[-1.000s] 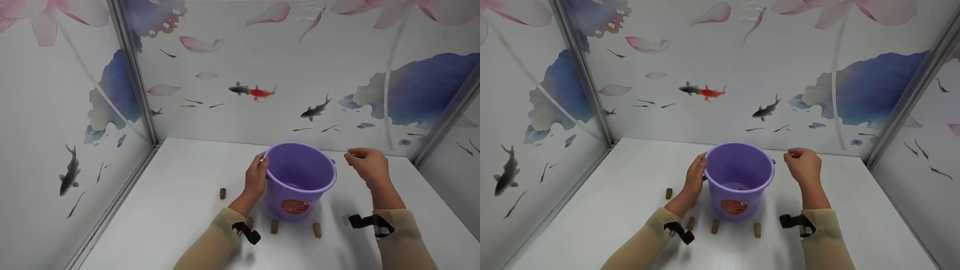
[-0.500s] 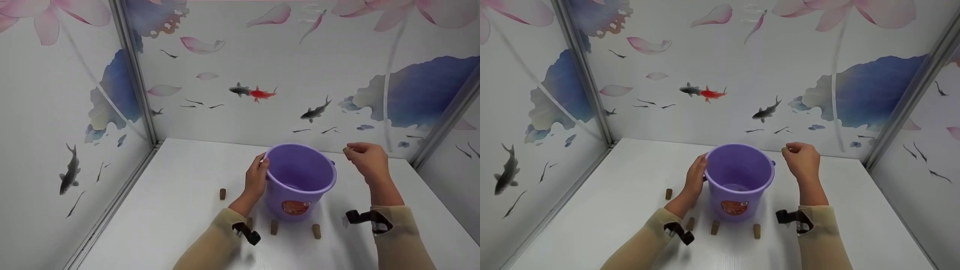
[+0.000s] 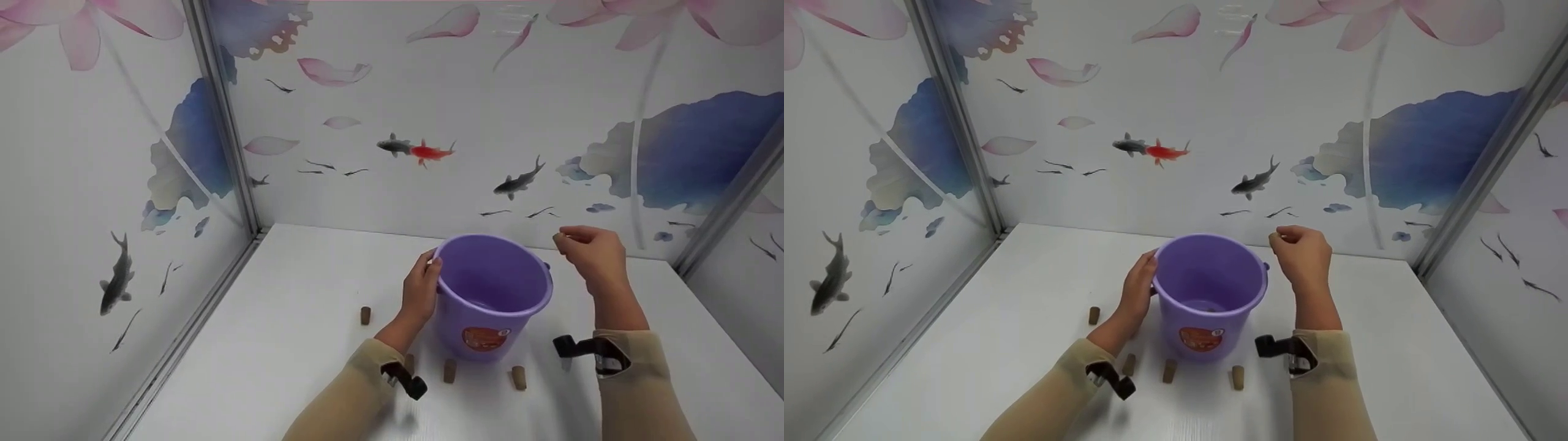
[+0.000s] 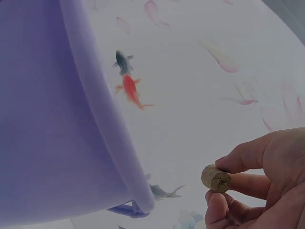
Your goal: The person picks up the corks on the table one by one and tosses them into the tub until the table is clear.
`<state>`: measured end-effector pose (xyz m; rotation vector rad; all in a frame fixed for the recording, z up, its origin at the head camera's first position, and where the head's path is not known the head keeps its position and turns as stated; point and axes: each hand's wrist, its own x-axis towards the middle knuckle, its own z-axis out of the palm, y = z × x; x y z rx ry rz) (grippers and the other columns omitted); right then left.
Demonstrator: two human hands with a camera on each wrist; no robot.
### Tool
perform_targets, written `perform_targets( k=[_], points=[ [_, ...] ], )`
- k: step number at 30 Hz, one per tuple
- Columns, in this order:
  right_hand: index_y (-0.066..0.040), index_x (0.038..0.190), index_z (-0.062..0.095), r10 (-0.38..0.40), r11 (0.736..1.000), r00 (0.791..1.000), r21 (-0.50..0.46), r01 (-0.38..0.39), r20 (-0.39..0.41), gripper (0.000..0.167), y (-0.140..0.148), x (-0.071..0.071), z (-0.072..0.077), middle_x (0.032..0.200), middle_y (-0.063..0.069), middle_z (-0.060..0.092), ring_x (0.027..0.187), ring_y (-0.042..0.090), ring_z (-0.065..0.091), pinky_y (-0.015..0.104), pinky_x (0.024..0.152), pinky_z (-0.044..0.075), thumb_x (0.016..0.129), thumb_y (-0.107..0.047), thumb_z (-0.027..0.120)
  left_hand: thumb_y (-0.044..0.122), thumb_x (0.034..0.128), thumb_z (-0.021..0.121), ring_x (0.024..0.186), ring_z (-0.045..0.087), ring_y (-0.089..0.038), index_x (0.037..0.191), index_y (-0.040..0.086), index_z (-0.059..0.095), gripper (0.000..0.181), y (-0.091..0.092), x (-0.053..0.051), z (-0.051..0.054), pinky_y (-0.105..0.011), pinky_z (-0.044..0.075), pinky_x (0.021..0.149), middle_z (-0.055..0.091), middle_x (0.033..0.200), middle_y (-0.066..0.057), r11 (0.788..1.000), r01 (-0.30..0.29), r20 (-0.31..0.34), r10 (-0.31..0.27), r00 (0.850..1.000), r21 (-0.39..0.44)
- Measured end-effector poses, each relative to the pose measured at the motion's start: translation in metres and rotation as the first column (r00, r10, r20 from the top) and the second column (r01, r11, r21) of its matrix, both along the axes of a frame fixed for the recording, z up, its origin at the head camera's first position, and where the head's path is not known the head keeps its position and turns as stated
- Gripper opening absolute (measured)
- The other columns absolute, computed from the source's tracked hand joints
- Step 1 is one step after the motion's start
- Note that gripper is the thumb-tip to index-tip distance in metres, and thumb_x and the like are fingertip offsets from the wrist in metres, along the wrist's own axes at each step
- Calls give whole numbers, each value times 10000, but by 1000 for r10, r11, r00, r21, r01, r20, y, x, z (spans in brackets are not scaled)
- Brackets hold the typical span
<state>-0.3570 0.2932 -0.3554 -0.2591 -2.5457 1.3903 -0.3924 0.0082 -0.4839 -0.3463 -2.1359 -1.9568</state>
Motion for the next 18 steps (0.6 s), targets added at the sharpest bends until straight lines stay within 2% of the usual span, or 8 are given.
perform_targets(
  k=[4,8,11,14,18],
  points=[
    [-48,1477,625,-6,1000,1000,0,6,-12,531,-4,-3,4,1355,203,665,1009,112,673,445,1104,540,1046,-359,629,371,1122,480,841,585,-78,1466,152,622,432,1,0,0,-266,500,764,734,1145,-199,1000,-3,-10,3,1000,4],
    [-44,1470,630,2,1000,1000,-1,-2,-20,523,-9,-4,5,1360,215,669,982,90,662,415,1081,556,1047,-350,635,371,1124,478,869,592,-93,1466,155,620,429,0,0,0,-275,503,774,737,1162,-190,1000,-1,-8,2,1000,8],
    [-43,1460,639,5,1000,1000,-4,-5,-28,516,-11,-5,4,1352,215,673,960,73,658,292,986,586,1044,-349,644,372,1120,481,894,599,-89,1469,167,618,428,0,0,0,-271,504,789,738,1188,-184,1000,0,0,0,1000,14],
    [-46,1449,650,3,1000,999,-7,-3,-31,505,-15,-7,4,1340,206,680,946,64,662,188,886,558,1038,-340,654,372,1119,478,905,608,-101,1474,172,615,430,0,0,0,-273,504,802,738,1194,-190,1000,2,2,-2,1000,17],
    [-57,1452,650,3,1000,1000,-12,-3,-13,506,-20,-8,4,1349,201,679,1004,124,676,249,930,564,1032,-339,654,377,1121,474,945,630,-129,1482,179,609,433,1,0,1,-279,508,824,743,1200,-177,1000,2,4,-2,1000,9]
  ],
)
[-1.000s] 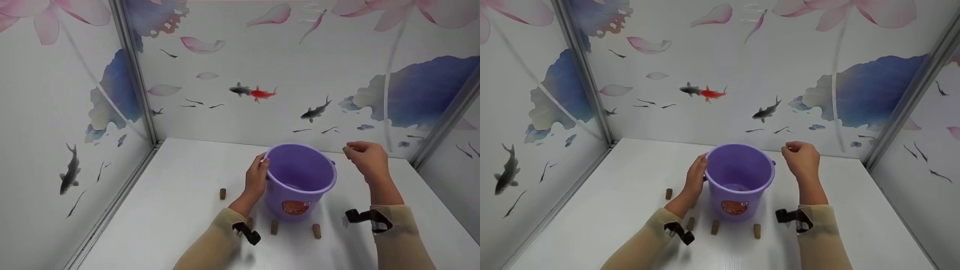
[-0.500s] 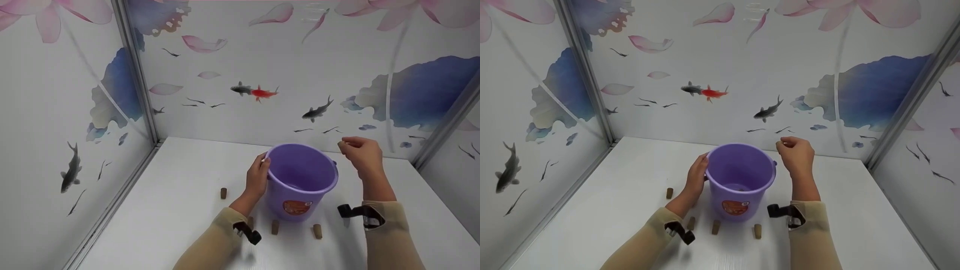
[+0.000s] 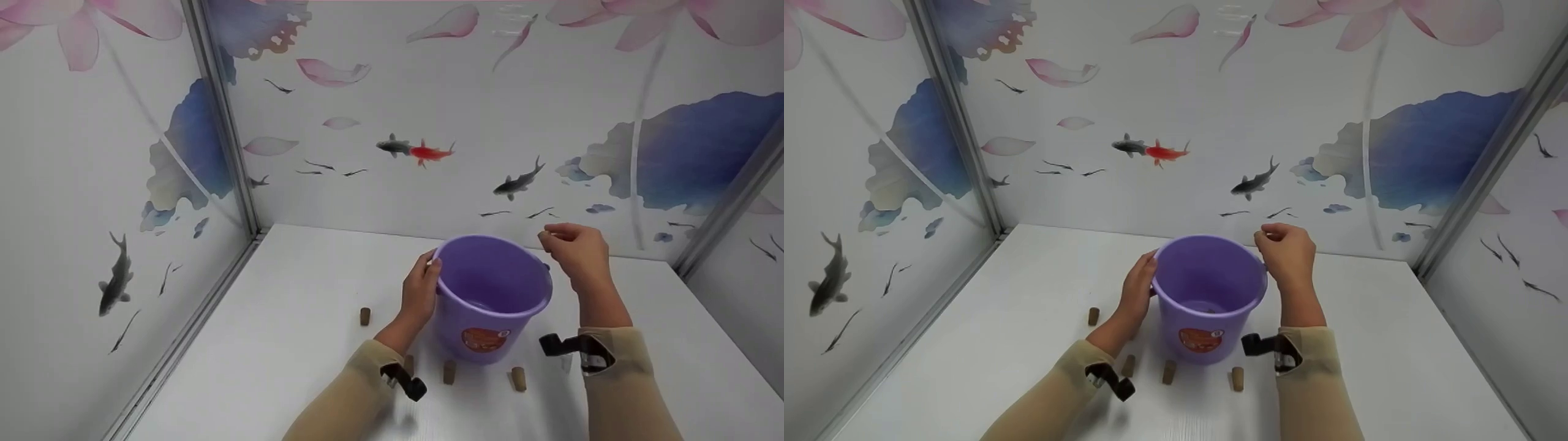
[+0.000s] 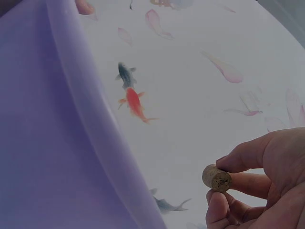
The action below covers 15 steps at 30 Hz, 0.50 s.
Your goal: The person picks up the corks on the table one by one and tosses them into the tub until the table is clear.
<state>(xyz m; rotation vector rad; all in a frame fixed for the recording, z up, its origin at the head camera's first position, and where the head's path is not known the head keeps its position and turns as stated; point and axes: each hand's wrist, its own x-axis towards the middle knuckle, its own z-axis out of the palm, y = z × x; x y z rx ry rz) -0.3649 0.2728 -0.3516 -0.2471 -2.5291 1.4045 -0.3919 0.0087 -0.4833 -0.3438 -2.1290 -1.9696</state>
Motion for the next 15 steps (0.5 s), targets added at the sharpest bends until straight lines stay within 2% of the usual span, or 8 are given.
perform_targets(
  k=[2,7,9,15],
  points=[
    [-60,1449,653,0,1000,1000,2,0,2,505,-3,0,0,1352,204,681,1015,138,677,258,925,562,1030,-341,653,381,1119,476,945,631,-127,1479,181,611,433,0,0,0,-282,509,824,746,1192,-167,1000,0,0,0,1000,-1],
    [-40,1409,681,9,1000,999,10,-8,-39,475,-9,2,0,1313,214,695,934,87,672,144,775,534,1020,-312,661,380,1117,474,902,618,-96,1469,172,617,433,0,0,0,-282,516,804,744,1176,-163,1000,14,-11,-14,1000,10],
    [-31,1399,686,17,1000,998,10,-16,-55,466,-11,2,0,1303,220,696,935,96,675,125,755,531,1018,-299,661,379,1119,468,903,615,-90,1476,173,611,436,0,0,1,-279,517,804,740,1185,-165,1000,16,-14,-16,1000,5],
    [-56,1419,676,21,1000,999,-3,-21,-27,476,-21,-1,2,1329,216,694,1039,222,687,199,754,551,1024,-321,661,389,1122,463,942,638,-116,1487,184,601,441,-1,1,1,-282,530,814,740,1187,-154,1000,10,-11,-10,1000,-15]
  ],
)
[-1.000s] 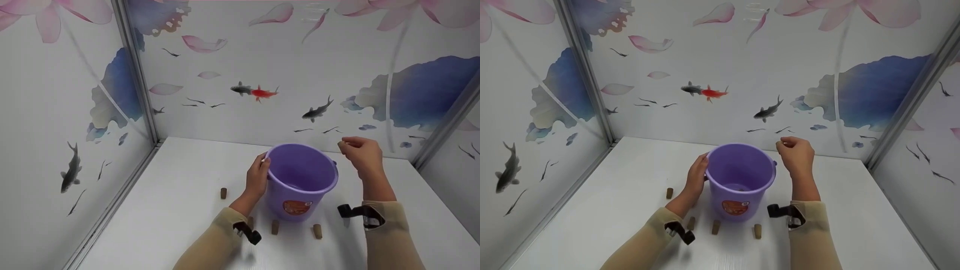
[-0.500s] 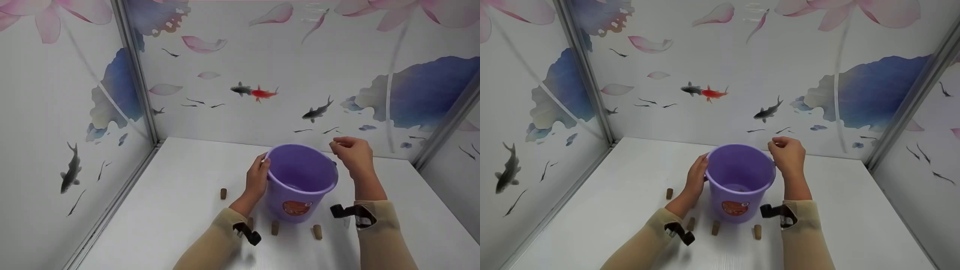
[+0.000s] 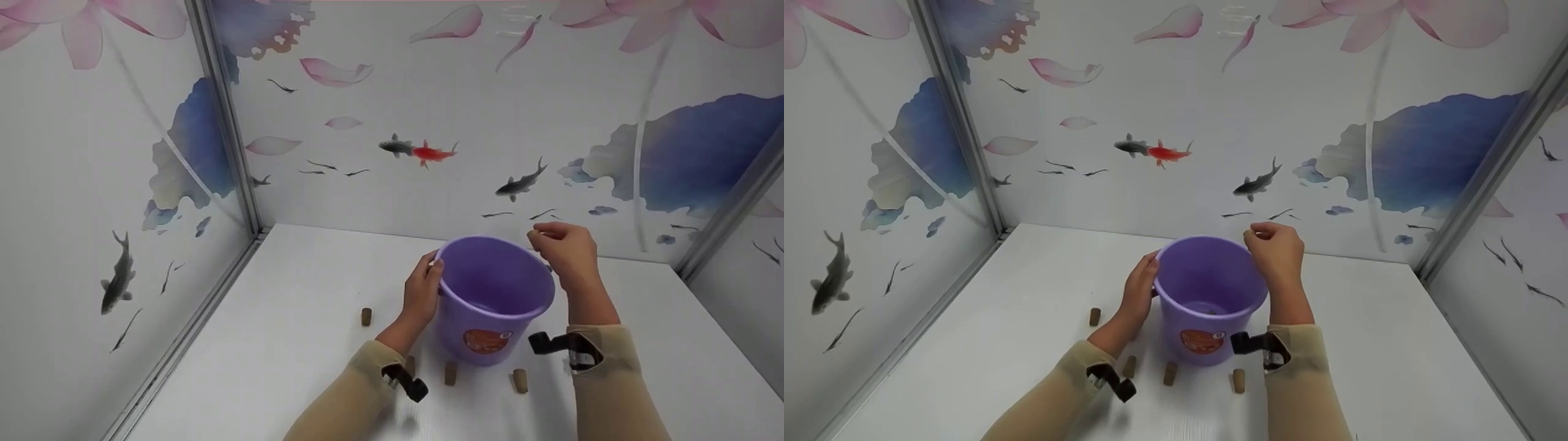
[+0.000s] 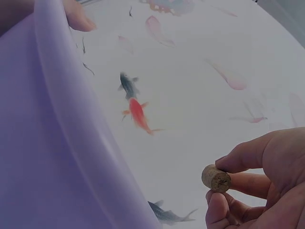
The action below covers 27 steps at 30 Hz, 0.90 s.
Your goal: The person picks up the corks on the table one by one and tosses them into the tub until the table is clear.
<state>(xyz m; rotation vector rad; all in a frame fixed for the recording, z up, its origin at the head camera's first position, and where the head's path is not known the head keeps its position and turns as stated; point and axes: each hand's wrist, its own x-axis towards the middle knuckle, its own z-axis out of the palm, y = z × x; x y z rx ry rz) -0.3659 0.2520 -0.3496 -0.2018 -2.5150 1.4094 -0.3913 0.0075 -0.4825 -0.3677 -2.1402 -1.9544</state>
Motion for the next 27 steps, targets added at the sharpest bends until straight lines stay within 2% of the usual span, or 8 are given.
perform_targets(
  k=[3,7,17,24,27],
  points=[
    [-68,1428,673,5,1000,1000,4,-5,18,478,-5,-1,1,1350,211,690,1074,247,689,229,780,552,1024,-325,660,390,1122,462,971,656,-149,1482,182,604,439,0,0,-1,-292,538,819,740,1201,-159,1000,7,-5,-7,1000,4],
    [-56,1418,679,18,1000,1000,10,-18,16,472,-10,-3,-1,1343,216,694,1064,243,703,207,807,546,1015,-302,667,391,1124,458,990,667,-179,1480,185,607,438,-1,0,-2,-299,542,821,738,1213,-164,1000,12,-5,-12,1000,11],
    [-38,1375,705,50,998,998,24,-50,25,462,-18,-8,-4,1228,179,738,912,109,695,191,758,545,1003,-311,708,404,1119,457,988,651,-152,1486,199,604,446,-1,0,-1,-307,526,847,741,1203,-150,1000,-6,-4,6,1000,-13],
    [-42,1375,709,81,996,997,25,-81,13,456,-28,-8,-1,1259,200,745,867,52,703,163,753,547,998,-299,711,384,1124,466,1075,688,-263,1495,172,596,447,0,2,0,-305,532,862,741,1256,-163,1000,11,2,-11,1000,21],
    [-39,1375,707,87,996,996,19,-88,20,458,-31,-9,-1,1268,204,741,860,35,690,158,754,547,999,-300,713,381,1125,467,1037,682,-219,1495,167,596,447,0,1,1,-300,535,847,739,1245,-174,1000,6,-2,-6,1000,13]
  ],
)
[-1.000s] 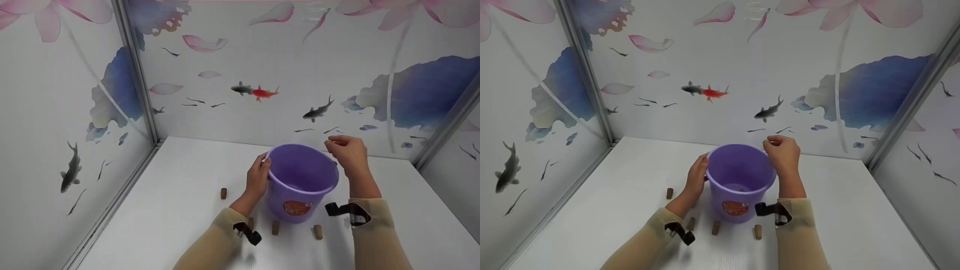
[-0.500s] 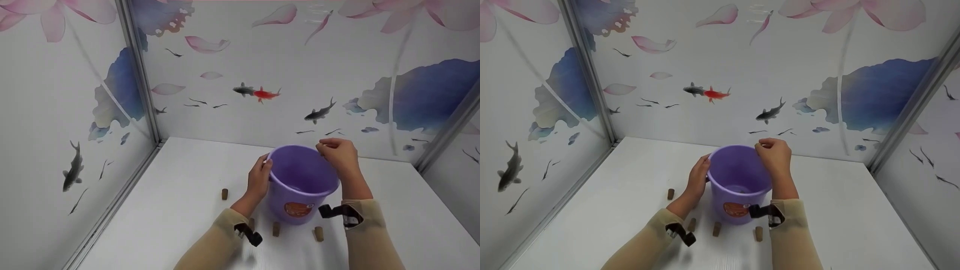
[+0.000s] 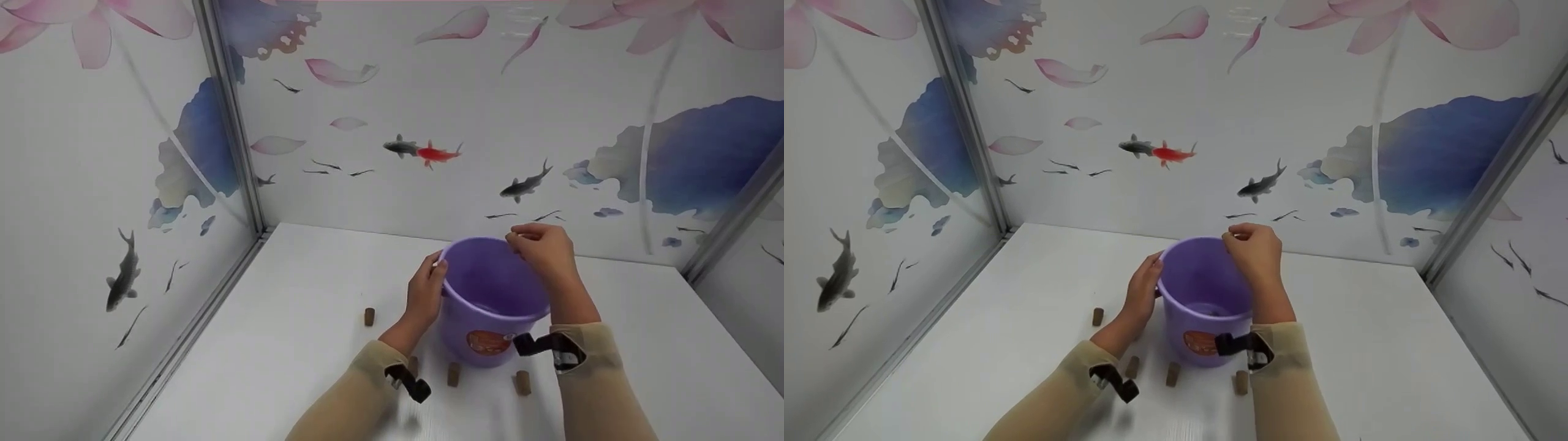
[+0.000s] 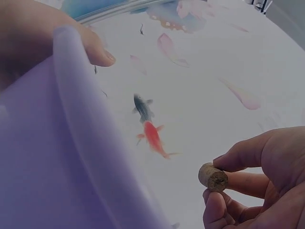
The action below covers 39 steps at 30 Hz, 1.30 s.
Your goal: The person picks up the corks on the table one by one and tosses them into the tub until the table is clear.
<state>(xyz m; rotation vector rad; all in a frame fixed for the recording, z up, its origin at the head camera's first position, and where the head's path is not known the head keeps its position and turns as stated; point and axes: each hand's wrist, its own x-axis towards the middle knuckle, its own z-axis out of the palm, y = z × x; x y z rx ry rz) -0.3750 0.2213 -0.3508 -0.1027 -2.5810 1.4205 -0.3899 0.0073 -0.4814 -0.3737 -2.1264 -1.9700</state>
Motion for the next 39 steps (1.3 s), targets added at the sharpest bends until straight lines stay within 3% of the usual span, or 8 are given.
perform_targets(
  k=[7,20,28,34,37,39],
  points=[
    [-35,1354,718,17,1000,1000,1,-17,1,438,-3,0,-3,1239,199,751,852,42,694,168,751,552,994,-284,714,380,1124,468,960,624,-82,1488,177,605,438,0,-2,-1,-284,521,834,744,1225,-153,1000,-9,1,9,1000,-16],
    [-39,1329,730,9,999,1000,44,-9,-9,416,-3,4,-7,1204,186,766,857,67,704,188,761,541,1000,-291,700,376,1123,470,935,623,-100,1477,175,608,430,-1,-1,-2,-275,516,808,742,1202,-171,1000,-13,-5,13,1000,-17],
    [-57,1336,731,-5,997,1000,76,6,-14,428,0,7,-9,1278,221,748,984,202,716,238,797,518,958,-255,704,410,1116,461,983,661,-126,1488,200,603,450,1,-1,-2,-303,536,836,748,1221,-119,1000,-8,9,8,1000,-13],
    [-37,1334,725,-8,996,1000,87,10,-25,417,4,10,-10,1276,242,742,869,109,695,200,754,521,977,-253,713,384,1117,469,1027,671,-209,1478,181,609,438,1,-1,-2,-301,526,851,743,1235,-162,1000,-16,0,16,1000,-13],
    [-38,1349,716,-9,996,1000,94,11,-20,421,6,13,-10,1281,244,738,890,120,693,205,759,522,989,-256,702,381,1116,473,990,656,-162,1477,176,609,437,1,-2,-2,-287,518,839,740,1217,-172,1000,-17,3,17,1000,-8],
    [-41,1364,706,-9,996,1000,84,10,-7,428,7,14,-10,1294,247,730,961,199,718,240,794,540,996,-261,695,380,1116,475,926,625,-115,1474,174,612,435,0,-3,-3,-278,511,811,735,1179,-186,1000,-16,2,16,1000,0]
  ],
)
